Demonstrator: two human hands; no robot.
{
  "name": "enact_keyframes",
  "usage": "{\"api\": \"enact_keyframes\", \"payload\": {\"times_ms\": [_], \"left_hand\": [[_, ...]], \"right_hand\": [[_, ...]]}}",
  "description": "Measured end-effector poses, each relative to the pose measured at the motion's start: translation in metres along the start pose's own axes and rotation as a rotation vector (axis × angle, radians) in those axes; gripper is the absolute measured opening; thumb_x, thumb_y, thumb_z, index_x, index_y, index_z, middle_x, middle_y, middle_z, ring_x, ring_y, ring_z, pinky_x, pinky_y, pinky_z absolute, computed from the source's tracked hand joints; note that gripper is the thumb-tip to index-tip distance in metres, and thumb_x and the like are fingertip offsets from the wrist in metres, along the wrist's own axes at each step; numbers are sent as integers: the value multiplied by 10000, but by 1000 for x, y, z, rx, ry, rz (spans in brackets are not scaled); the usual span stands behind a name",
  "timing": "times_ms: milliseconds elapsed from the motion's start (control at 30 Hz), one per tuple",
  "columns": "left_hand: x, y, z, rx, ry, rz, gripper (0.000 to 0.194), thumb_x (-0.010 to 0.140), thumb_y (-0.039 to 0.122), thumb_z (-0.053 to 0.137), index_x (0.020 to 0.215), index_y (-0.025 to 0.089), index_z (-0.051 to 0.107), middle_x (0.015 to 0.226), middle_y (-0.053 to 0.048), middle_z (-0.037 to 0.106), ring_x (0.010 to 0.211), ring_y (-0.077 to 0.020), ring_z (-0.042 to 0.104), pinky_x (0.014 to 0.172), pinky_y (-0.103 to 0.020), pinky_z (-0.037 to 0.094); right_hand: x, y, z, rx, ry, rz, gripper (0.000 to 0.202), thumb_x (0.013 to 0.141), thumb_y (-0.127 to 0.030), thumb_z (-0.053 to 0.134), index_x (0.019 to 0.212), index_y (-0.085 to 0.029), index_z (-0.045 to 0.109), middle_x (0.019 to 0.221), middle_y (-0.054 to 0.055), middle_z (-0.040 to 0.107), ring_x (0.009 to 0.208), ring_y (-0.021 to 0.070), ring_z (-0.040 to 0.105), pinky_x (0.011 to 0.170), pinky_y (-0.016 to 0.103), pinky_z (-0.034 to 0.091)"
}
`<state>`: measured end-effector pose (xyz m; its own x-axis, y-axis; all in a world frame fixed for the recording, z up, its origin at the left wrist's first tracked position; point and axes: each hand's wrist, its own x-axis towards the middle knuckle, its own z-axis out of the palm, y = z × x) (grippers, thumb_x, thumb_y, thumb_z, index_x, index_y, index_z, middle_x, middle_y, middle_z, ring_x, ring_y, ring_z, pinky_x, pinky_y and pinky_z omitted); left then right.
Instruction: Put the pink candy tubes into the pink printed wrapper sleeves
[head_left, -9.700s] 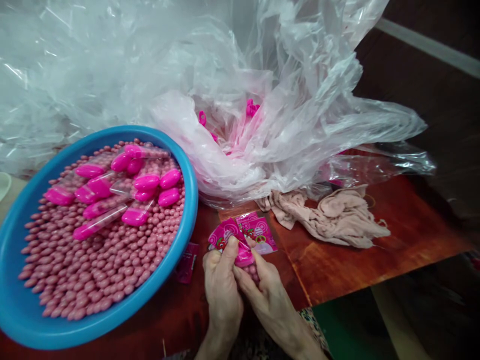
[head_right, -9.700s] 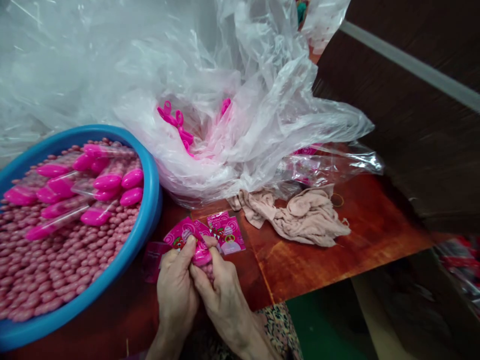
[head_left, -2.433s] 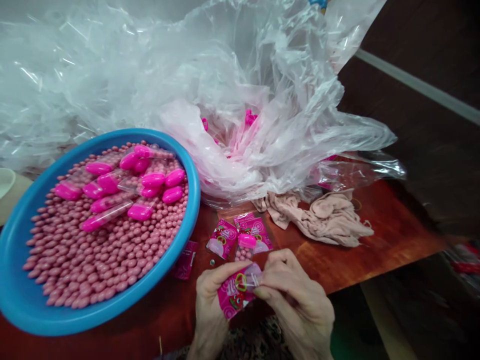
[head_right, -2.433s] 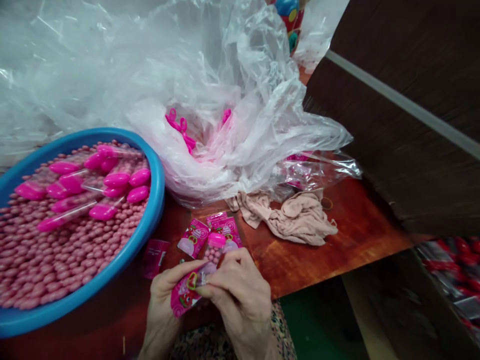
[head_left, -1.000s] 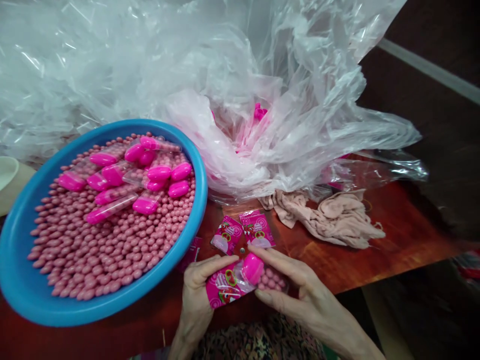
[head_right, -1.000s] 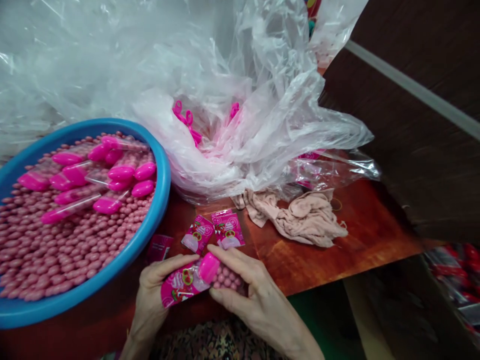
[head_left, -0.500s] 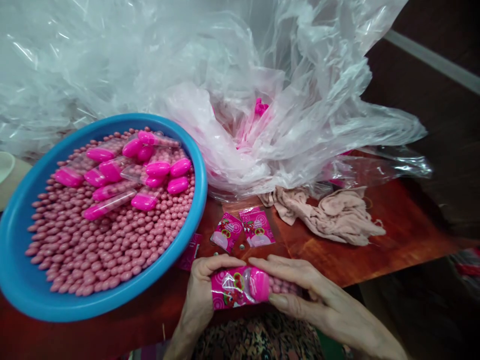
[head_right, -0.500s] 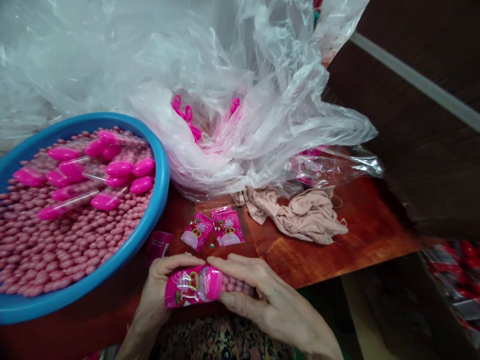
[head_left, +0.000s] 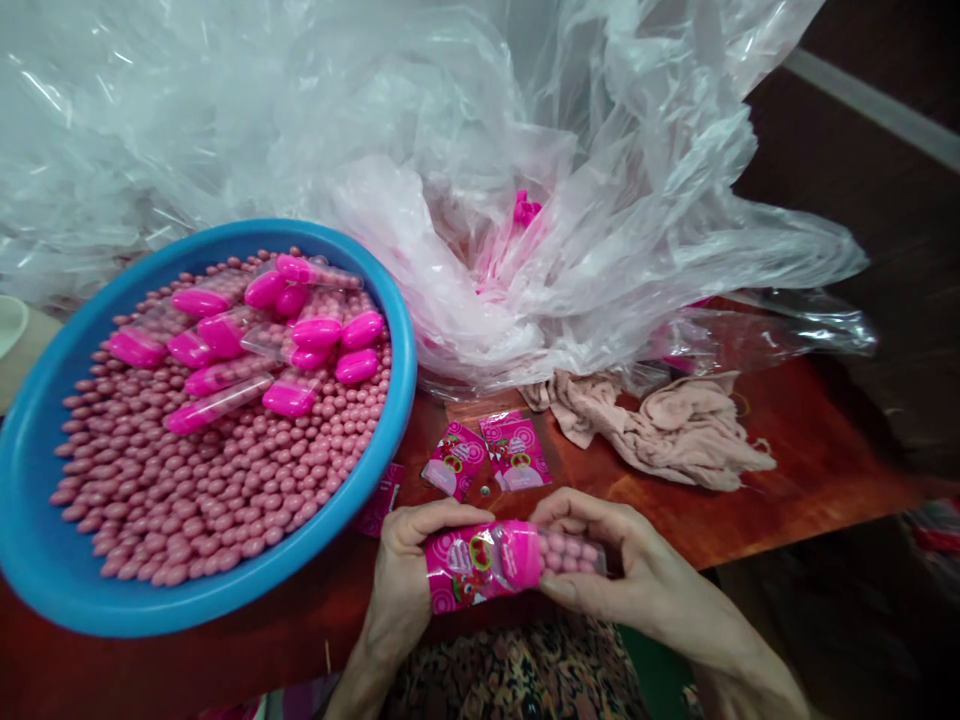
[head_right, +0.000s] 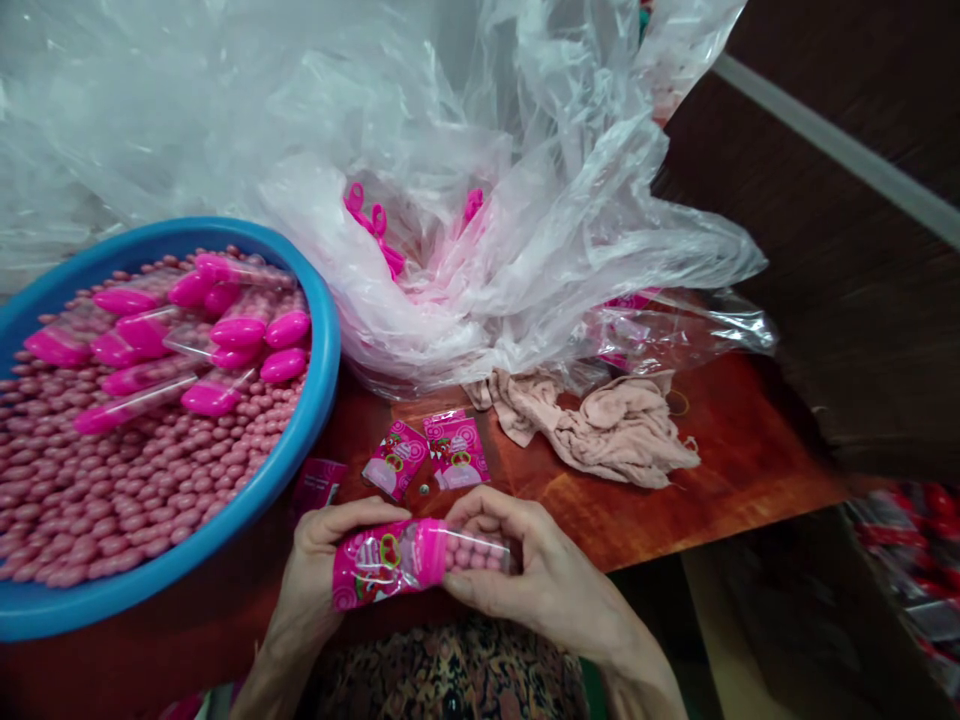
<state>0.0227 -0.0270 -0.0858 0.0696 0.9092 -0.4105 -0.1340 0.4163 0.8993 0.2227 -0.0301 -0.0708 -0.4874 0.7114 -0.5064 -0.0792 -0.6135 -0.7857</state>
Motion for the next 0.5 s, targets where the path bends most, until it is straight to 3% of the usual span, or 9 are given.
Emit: {"api": "enact_keyframes", "payload": {"times_ms": [233, 333, 500], "left_hand": [[2, -6, -2, -47, 45, -34, 244, 589, 88, 744, 713, 293, 788, 649, 25, 760, 549, -112, 637, 551, -166, 484], [4, -4, -4, -31, -2, -54, 215, 592, 95, 750, 698, 278, 789, 642, 8, 758, 541, -117, 632, 549, -181, 482], [7, 4, -3, 29, -196, -136, 146, 573, 110, 771, 652, 231, 790, 561, -25, 711, 459, -117, 559, 473, -215, 436]], "right_hand": [[-1, 1, -1, 43, 245, -61, 240, 703, -310, 763, 936, -261, 725, 830, -10, 681, 739, 118, 593, 673, 202, 473], [-4, 2, -6, -37, 225, -37, 244, 723, -330, 737, 962, -282, 740, 891, 11, 703, 799, 151, 612, 694, 234, 487], [-5, -3, -15, -189, 47, 14, 232, 725, -328, 718, 948, -274, 750, 807, 7, 691, 701, 148, 589, 609, 231, 478]]}}
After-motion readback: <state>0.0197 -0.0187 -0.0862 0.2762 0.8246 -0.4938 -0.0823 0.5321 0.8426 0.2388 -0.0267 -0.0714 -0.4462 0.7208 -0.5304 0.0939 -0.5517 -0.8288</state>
